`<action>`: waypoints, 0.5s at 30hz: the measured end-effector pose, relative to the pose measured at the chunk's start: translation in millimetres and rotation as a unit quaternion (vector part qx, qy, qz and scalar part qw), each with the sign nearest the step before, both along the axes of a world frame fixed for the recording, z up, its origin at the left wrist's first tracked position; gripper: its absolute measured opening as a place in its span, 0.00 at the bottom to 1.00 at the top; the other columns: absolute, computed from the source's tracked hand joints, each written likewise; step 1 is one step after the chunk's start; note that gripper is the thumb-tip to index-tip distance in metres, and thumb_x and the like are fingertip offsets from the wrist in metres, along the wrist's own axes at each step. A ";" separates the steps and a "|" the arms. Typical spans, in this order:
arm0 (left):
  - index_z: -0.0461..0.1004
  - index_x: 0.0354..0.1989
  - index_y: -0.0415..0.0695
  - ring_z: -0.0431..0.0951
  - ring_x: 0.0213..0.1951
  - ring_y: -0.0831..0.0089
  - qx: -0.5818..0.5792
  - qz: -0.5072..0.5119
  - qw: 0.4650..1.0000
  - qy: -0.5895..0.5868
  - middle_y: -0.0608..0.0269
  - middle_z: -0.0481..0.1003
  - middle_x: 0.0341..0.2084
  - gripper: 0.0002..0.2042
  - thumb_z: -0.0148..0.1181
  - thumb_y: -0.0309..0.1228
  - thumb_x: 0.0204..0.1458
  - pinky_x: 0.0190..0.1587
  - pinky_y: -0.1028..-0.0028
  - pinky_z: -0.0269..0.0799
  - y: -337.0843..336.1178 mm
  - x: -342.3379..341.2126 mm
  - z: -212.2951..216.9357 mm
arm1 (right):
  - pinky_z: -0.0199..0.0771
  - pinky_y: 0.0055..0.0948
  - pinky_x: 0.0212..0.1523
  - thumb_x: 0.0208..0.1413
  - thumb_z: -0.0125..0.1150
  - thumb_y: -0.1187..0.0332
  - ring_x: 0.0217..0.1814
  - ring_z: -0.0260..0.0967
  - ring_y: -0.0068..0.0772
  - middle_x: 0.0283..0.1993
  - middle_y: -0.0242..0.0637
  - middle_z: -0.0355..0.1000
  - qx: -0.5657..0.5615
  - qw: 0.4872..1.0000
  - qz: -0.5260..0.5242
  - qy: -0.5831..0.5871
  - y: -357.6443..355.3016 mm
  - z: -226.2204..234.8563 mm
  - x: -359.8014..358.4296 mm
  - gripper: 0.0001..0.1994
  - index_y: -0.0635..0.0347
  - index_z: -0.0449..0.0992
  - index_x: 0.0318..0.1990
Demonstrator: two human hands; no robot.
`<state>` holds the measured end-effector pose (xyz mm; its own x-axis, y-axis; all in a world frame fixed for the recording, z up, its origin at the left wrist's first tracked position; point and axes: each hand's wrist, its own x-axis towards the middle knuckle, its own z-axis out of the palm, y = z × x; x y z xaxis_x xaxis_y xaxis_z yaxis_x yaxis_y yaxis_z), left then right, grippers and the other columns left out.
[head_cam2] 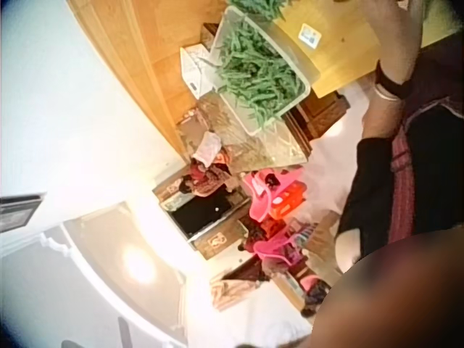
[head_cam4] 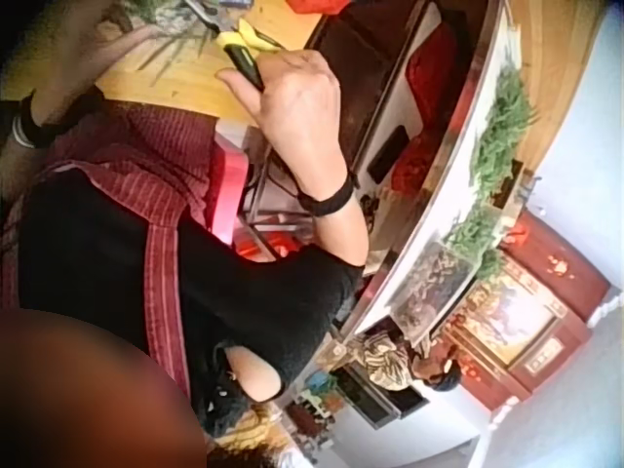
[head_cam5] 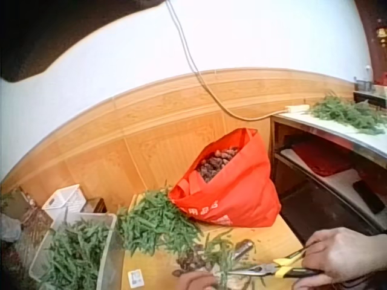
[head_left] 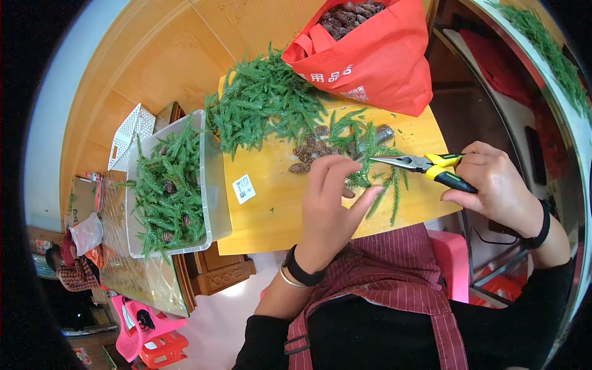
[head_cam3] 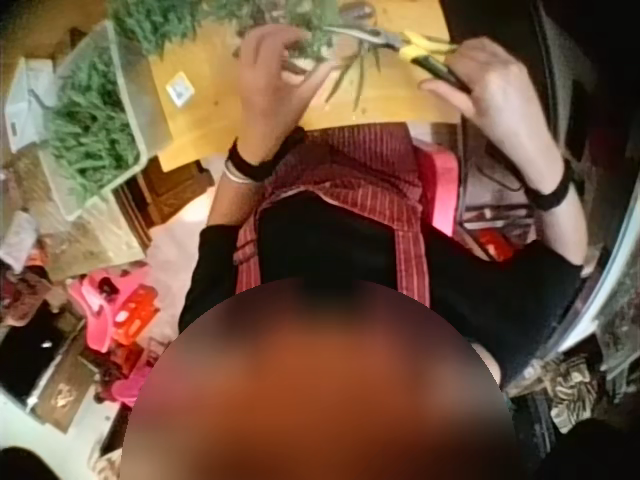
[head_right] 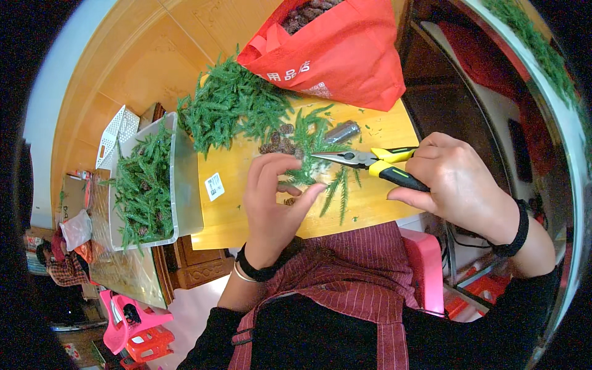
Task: Trim small green sprigs from larger branches using pliers and place them into a container.
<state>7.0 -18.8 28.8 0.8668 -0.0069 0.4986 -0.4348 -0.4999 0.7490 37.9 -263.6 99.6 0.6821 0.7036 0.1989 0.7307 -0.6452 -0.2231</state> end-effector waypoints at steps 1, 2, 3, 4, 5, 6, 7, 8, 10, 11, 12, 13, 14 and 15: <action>0.69 0.36 0.40 0.71 0.37 0.72 0.023 0.001 1.000 -0.012 0.59 0.68 0.38 0.14 0.62 0.21 0.40 0.32 0.81 0.71 -0.5 -0.2 1.5 | 0.68 0.37 0.34 0.40 0.62 0.54 0.27 0.64 0.49 0.18 0.44 0.63 0.001 1.000 -0.002 0.004 -0.3 -0.7 -0.2 0.21 0.66 0.67 0.17; 0.70 0.35 0.39 0.72 0.36 0.70 0.046 0.002 0.999 -0.024 0.56 0.68 0.38 0.12 0.60 0.19 0.40 0.33 0.80 0.70 -0.7 -0.2 2.7 | 0.68 0.37 0.34 0.40 0.62 0.54 0.27 0.64 0.49 0.18 0.44 0.63 0.001 1.000 -0.002 0.003 -0.6 0.7 -0.9 0.21 0.66 0.67 0.17; 0.70 0.35 0.39 0.72 0.36 0.70 0.046 0.002 0.999 -0.024 0.56 0.68 0.38 0.12 0.60 0.19 0.40 0.33 0.80 0.70 1.6 1.5 1.9 | 0.68 0.37 0.33 0.40 0.62 0.54 0.27 0.64 0.48 0.18 0.45 0.63 -0.002 1.000 -0.004 0.017 -0.5 2.8 -1.7 0.21 0.67 0.67 0.17; 0.70 0.36 0.39 0.72 0.37 0.68 0.042 -0.026 0.998 -0.036 0.55 0.69 0.39 0.12 0.59 0.18 0.39 0.35 0.77 0.70 6.6 4.3 0.5 | 0.67 0.37 0.33 0.41 0.61 0.53 0.27 0.64 0.48 0.19 0.45 0.63 -0.006 0.999 -0.006 0.031 -0.8 4.4 -2.5 0.22 0.67 0.67 0.17; 0.71 0.36 0.39 0.72 0.37 0.65 0.038 -0.053 0.997 -0.048 0.54 0.70 0.40 0.13 0.57 0.17 0.39 0.37 0.74 0.70 11.3 6.2 0.7 | 0.67 0.37 0.33 0.41 0.61 0.53 0.27 0.64 0.48 0.19 0.45 0.63 -0.005 1.000 -0.006 0.030 -1.6 5.1 -2.8 0.22 0.67 0.67 0.17; 0.71 0.36 0.39 0.72 0.37 0.65 0.038 -0.055 0.997 -0.049 0.54 0.70 0.40 0.13 0.57 0.17 0.39 0.37 0.74 0.70 15.9 7.6 1.9 | 0.67 0.37 0.32 0.41 0.61 0.53 0.27 0.63 0.48 0.18 0.45 0.63 0.002 0.999 -0.007 0.037 -2.5 5.2 -2.6 0.22 0.67 0.67 0.17; 0.72 0.37 0.39 0.72 0.37 0.63 0.062 -0.083 0.991 -0.091 0.55 0.70 0.39 0.14 0.56 0.16 0.37 0.38 0.71 0.70 20.5 8.9 3.1 | 0.66 0.37 0.31 0.41 0.61 0.53 0.26 0.63 0.48 0.18 0.45 0.62 0.009 0.999 -0.007 0.043 -3.5 5.4 -2.4 0.22 0.67 0.67 0.17; 0.72 0.37 0.39 0.72 0.38 0.60 0.086 -0.110 0.981 -0.132 0.55 0.71 0.39 0.15 0.55 0.15 0.36 0.39 0.68 0.70 22.2 10.4 3.6 | 0.66 0.37 0.31 0.41 0.61 0.53 0.26 0.63 0.48 0.18 0.45 0.62 0.009 0.999 -0.009 0.043 -4.8 6.0 -2.1 0.22 0.67 0.67 0.17; 0.73 0.36 0.39 0.72 0.38 0.60 0.131 -0.111 0.970 -0.173 0.55 0.71 0.38 0.16 0.55 0.15 0.35 0.40 0.68 0.70 21.5 13.3 1.3 | 0.64 0.37 0.29 0.42 0.61 0.53 0.25 0.62 0.47 0.18 0.45 0.62 0.012 0.998 -0.005 0.060 -5.4 7.7 -2.1 0.22 0.68 0.67 0.18; 0.73 0.35 0.39 0.72 0.38 0.59 0.174 -0.112 0.955 -0.212 0.56 0.72 0.37 0.16 0.55 0.16 0.33 0.40 0.67 0.70 21.4 14.5 -0.9 | 0.64 0.37 0.29 0.42 0.61 0.53 0.25 0.62 0.47 0.18 0.45 0.62 0.012 0.998 -0.006 0.060 -5.4 7.8 -2.2 0.22 0.68 0.67 0.18; 0.73 0.35 0.39 0.72 0.38 0.59 0.176 -0.111 0.955 -0.212 0.56 0.72 0.37 0.16 0.55 0.16 0.33 0.40 0.67 0.70 21.8 13.2 -1.6 | 0.64 0.37 0.28 0.43 0.60 0.53 0.25 0.62 0.47 0.18 0.45 0.61 0.014 0.996 -0.007 0.091 -5.6 8.7 -1.9 0.22 0.68 0.67 0.18; 0.74 0.34 0.39 0.73 0.38 0.59 0.191 -0.099 0.951 -0.224 0.57 0.72 0.36 0.15 0.56 0.16 0.33 0.40 0.67 0.70 22.3 11.2 -2.8 | 0.63 0.37 0.27 0.43 0.60 0.53 0.24 0.62 0.47 0.18 0.45 0.61 0.016 0.992 -0.008 0.122 -5.7 9.4 -1.5 0.22 0.68 0.67 0.18; 0.75 0.33 0.39 0.73 0.37 0.59 0.205 -0.087 0.946 -0.236 0.57 0.73 0.35 0.15 0.57 0.16 0.32 0.39 0.67 0.70 22.8 10.2 -4.0 | 0.63 0.37 0.27 0.43 0.60 0.53 0.24 0.62 0.47 0.18 0.45 0.61 0.017 0.992 -0.007 0.122 -5.6 10.2 -1.3 0.22 0.68 0.67 0.18; 0.75 0.33 0.39 0.73 0.37 0.59 0.205 -0.088 0.946 -0.236 0.57 0.73 0.35 0.15 0.57 0.16 0.32 0.39 0.67 0.70 23.1 10.2 -4.5 | 0.63 0.37 0.27 0.43 0.60 0.53 0.24 0.62 0.47 0.17 0.46 0.61 0.024 0.989 -0.009 0.145 -5.6 11.7 -1.9 0.23 0.68 0.67 0.18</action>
